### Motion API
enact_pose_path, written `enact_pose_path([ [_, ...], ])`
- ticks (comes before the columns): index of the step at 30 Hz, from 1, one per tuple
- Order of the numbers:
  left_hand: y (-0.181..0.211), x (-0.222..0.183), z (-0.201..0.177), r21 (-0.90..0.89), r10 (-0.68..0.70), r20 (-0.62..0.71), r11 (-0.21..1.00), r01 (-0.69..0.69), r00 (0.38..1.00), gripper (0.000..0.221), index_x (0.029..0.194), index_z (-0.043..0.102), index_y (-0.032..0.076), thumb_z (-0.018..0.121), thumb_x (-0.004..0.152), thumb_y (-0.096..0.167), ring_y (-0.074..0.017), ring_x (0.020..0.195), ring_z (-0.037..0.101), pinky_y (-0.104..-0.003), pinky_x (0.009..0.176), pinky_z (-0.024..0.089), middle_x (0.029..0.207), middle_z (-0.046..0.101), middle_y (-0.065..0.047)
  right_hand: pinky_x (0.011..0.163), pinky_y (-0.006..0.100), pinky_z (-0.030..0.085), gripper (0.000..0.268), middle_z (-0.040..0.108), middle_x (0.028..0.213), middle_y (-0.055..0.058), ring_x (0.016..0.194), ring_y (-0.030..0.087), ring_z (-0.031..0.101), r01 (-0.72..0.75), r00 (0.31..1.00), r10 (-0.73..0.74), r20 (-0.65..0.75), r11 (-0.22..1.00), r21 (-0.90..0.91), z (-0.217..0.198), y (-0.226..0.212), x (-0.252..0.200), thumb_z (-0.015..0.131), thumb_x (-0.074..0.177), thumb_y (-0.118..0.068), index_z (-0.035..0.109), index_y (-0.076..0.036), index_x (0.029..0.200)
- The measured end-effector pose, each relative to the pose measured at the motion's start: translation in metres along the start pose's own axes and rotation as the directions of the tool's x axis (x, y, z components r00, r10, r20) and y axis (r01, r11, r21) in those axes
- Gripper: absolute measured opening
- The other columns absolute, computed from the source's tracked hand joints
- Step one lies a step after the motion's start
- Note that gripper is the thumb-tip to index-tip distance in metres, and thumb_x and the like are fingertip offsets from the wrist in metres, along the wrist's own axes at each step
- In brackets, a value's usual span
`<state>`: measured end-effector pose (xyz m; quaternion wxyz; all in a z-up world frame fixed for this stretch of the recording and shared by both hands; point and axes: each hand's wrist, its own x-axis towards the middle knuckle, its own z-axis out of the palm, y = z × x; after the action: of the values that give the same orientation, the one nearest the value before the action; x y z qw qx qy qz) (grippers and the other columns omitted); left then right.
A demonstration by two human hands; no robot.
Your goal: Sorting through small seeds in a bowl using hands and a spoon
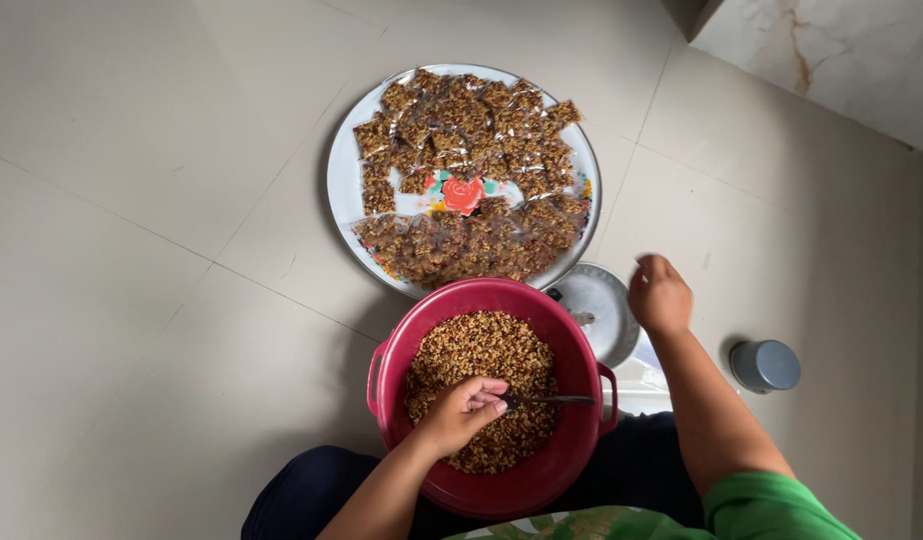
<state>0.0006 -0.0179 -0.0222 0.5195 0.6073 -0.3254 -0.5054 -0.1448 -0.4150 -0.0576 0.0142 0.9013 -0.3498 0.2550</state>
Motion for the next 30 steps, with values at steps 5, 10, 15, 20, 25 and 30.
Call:
enact_pose_path([
  [5,-0.004,0.002,0.002,0.007,-0.051,-0.008,0.999,0.051,0.999,0.043,0.13,0.063,0.01,0.065,0.092,0.03,-0.0202,0.116,0.068,-0.032,0.099,0.054,0.134,0.068,-0.01,0.098,0.052,0.048,0.06,0.058,0.14,0.02,0.12,0.043,0.061,-0.407,0.58,0.502,0.642,0.861,-0.306,-0.015,0.083,-0.052,0.048,0.092,-0.043,0.043,-0.015,0.145],
  [10,-0.025,0.006,0.006,0.062,0.044,-0.082,0.997,-0.039,0.996,0.036,0.128,0.065,0.002,0.071,0.098,0.021,-0.0373,0.108,0.068,-0.049,0.095,0.056,0.122,0.066,-0.025,0.116,0.049,0.043,0.082,0.052,0.148,0.029,0.138,0.044,0.056,-0.327,0.414,0.474,0.777,0.874,-0.359,-0.045,0.066,-0.087,0.072,0.089,-0.052,0.034,-0.033,0.159],
  [15,-0.022,-0.005,0.007,0.16,0.039,-0.146,0.987,-0.015,0.988,0.033,0.123,0.069,0.003,0.072,0.096,0.023,-0.0375,0.107,0.069,-0.049,0.093,0.057,0.117,0.071,-0.024,0.097,0.051,0.06,0.07,0.058,0.138,0.024,0.12,0.043,0.068,-0.196,0.5,0.446,0.743,0.893,-0.405,0.013,0.102,-0.099,0.082,0.086,-0.035,0.048,-0.014,0.144],
  [20,-0.011,-0.014,0.005,0.197,0.012,-0.167,0.98,0.022,0.986,0.035,0.123,0.069,0.004,0.075,0.091,0.017,-0.0372,0.109,0.069,-0.048,0.095,0.057,0.119,0.07,-0.025,0.097,0.05,0.06,0.043,0.06,0.132,0.022,0.121,0.041,0.069,-0.216,0.519,0.447,0.728,0.893,-0.395,-0.011,0.095,-0.095,0.062,0.097,-0.024,0.056,-0.012,0.138],
  [25,-0.005,-0.017,0.004,0.24,-0.028,-0.152,0.969,0.064,0.988,0.036,0.125,0.068,0.001,0.075,0.091,0.013,-0.0354,0.109,0.07,-0.046,0.094,0.057,0.118,0.07,-0.025,0.099,0.051,0.058,0.043,0.057,0.138,0.023,0.119,0.044,0.069,-0.248,0.524,0.481,0.703,0.876,-0.414,-0.017,0.096,-0.09,0.058,0.096,-0.02,0.067,-0.01,0.136],
  [30,-0.011,-0.017,0.005,0.199,-0.002,-0.186,0.979,0.039,0.983,0.04,0.127,0.066,0.001,0.074,0.091,0.017,-0.0383,0.109,0.069,-0.047,0.095,0.057,0.116,0.07,-0.026,0.094,0.056,0.056,0.046,0.073,0.124,0.025,0.114,0.044,0.072,-0.418,0.571,0.587,0.574,0.81,-0.412,-0.056,0.084,-0.075,0.054,0.092,-0.019,0.073,-0.005,0.132],
])
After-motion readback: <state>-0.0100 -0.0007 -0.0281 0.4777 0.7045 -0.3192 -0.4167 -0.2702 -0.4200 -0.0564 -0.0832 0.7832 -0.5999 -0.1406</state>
